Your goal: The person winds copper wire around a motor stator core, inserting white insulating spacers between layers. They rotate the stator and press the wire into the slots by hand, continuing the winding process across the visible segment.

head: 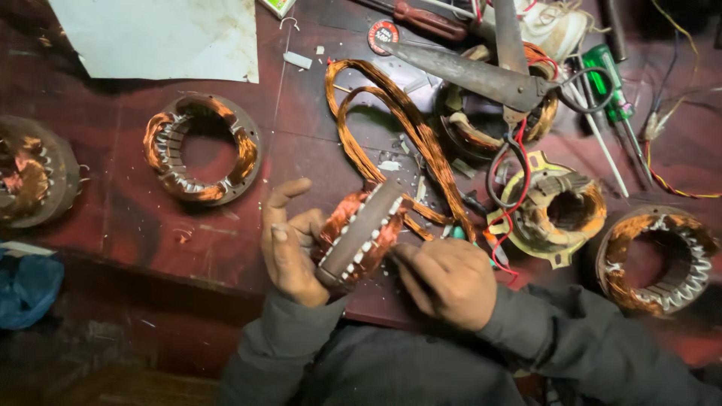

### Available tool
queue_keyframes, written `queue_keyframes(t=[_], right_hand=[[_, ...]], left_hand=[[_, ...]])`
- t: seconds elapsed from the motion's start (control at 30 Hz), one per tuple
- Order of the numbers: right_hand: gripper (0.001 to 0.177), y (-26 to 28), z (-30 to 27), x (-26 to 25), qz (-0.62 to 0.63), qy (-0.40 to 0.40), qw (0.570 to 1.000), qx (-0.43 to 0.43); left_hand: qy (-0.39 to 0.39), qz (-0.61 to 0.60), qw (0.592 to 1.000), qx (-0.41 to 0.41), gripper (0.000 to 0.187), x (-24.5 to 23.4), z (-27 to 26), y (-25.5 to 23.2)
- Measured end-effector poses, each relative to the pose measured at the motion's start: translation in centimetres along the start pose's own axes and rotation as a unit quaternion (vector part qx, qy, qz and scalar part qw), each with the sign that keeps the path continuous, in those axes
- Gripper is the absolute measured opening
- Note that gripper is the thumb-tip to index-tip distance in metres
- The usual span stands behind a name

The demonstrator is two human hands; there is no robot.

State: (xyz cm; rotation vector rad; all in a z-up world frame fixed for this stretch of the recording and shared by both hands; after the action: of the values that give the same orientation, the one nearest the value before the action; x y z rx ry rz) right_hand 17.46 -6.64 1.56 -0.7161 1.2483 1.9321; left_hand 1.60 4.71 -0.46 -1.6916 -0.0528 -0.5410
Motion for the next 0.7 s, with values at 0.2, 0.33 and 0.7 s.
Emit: queue_keyframes(t=[0.2,0.33,0.7], right_hand=[[0.037,-0.6,1.2,0.0,-0.008,0.011,1.000,0.010],[0.037,-0.8,0.9,0.9,-0.021,0.039,0.999,0.018],[0.036,-0.9,1.3,1.1,-0.011,0.039,0.998,0.052]], left_hand=[[0.024,-0.040,0.999,-0.011,0.084,-0.9,-0.5,1.3],[0.076,0.007,0.997,0.021,0.100,-0.3,-1.9,0.2],[0.147,0.380,0.910,0.082,0.082,-0.4,-1.0,-2.0]])
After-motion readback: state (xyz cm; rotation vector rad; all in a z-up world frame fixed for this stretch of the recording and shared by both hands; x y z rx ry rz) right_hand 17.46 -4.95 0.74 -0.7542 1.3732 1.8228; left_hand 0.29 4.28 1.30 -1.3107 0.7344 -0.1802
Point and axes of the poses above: each hand's wrist, its own z-axis towards the middle knuckle, its own x-axis out of the palm, y = z × x, the point moved 5 cm from there along z, towards the middle knuckle
